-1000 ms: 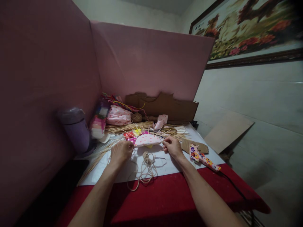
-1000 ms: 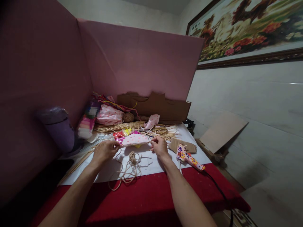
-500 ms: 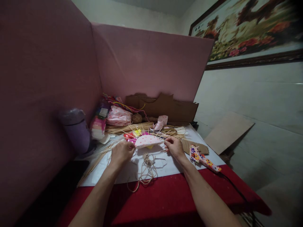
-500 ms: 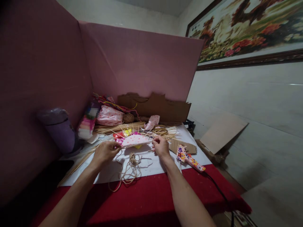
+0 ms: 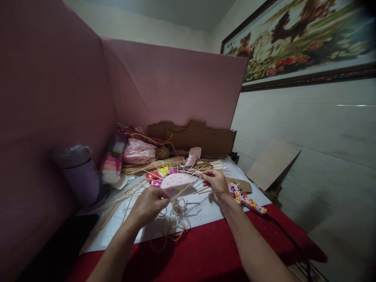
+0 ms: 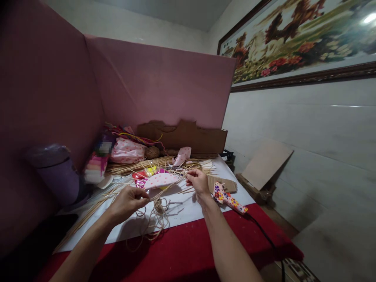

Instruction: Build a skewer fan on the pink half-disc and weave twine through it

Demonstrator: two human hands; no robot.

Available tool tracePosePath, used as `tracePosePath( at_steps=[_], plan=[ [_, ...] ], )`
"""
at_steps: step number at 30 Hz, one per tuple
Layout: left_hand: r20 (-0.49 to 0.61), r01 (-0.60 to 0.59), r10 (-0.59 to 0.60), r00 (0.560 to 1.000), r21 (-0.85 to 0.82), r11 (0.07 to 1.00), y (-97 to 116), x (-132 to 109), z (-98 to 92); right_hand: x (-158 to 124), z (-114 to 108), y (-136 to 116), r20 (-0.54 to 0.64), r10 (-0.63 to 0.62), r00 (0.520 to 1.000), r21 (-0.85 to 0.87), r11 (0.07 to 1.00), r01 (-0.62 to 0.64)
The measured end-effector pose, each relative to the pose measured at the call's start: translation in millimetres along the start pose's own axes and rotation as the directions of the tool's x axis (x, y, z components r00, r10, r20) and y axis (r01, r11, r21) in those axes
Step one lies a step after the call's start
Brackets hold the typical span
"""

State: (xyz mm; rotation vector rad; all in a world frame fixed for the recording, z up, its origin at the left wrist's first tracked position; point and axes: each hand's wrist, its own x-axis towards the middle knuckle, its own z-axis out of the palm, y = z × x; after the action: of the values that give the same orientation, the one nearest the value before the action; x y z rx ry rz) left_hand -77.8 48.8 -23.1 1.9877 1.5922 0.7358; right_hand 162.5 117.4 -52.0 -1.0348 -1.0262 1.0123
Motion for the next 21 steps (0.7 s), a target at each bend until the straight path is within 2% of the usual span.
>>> tracePosePath(
  at_steps=[3,5,7,8,10,12,14,15,18,21],
  plan=[
    [0.035,-0.013,0.018,0.999,-0.137,0.991,0.1,-1.9,2.7,-2.8,-0.5,-9.8,0.011,-0.021,1.0,0.067,0.998,0.02],
    [0.135,-0.016,0.05,0.99,-0.246,0.969,2.9,-4.6,3.4,-6.8,-0.4,-18.2,0.025,-0.033,0.999,0.104,0.994,0.03],
    [0.23,-0.032,0.115,0.966,-0.335,0.942,7.0,-7.2,2.1,-12.7,0.5,-26.8,0.093,-0.037,0.995,0.133,0.991,0.025],
    [0.236,-0.054,0.15,0.96,-0.369,0.928,9.2,-8.0,0.8,-16.4,1.6,-30.5,0.155,-0.041,0.987,0.149,0.989,0.017],
    [0.121,-0.109,0.175,0.977,-0.42,0.901,13.0,-8.1,-2.2,-24.8,5.6,-35.4,0.325,-0.062,0.944,0.187,0.982,0.0],
    [-0.06,-0.115,0.099,0.993,-0.467,0.877,15.8,-7.0,-3.6,-33.9,11.9,-36.5,0.461,-0.094,0.882,0.199,0.98,0.0],
    [-0.13,-0.07,-0.002,0.992,-0.548,0.834,18.3,-6.1,-0.8,-42.9,19.6,-34.9,0.536,-0.114,0.837,0.163,0.986,0.03],
    [-0.108,-0.04,-0.031,0.994,-0.6,0.799,19.7,-6.1,2.5,-47.0,23.3,-33.6,0.554,-0.121,0.823,0.131,0.99,0.057],
    [0.069,0.054,-0.002,0.998,-0.754,0.655,24.5,-7.6,17.9,-56.5,31.5,-30.4,0.543,-0.192,0.818,0.036,0.978,0.206],
    [0.123,0.118,-0.024,0.992,-0.842,0.526,27.9,-9.2,31.8,-61.2,34.0,-28.9,0.49,-0.317,0.812,-0.024,0.926,0.376]
  ],
)
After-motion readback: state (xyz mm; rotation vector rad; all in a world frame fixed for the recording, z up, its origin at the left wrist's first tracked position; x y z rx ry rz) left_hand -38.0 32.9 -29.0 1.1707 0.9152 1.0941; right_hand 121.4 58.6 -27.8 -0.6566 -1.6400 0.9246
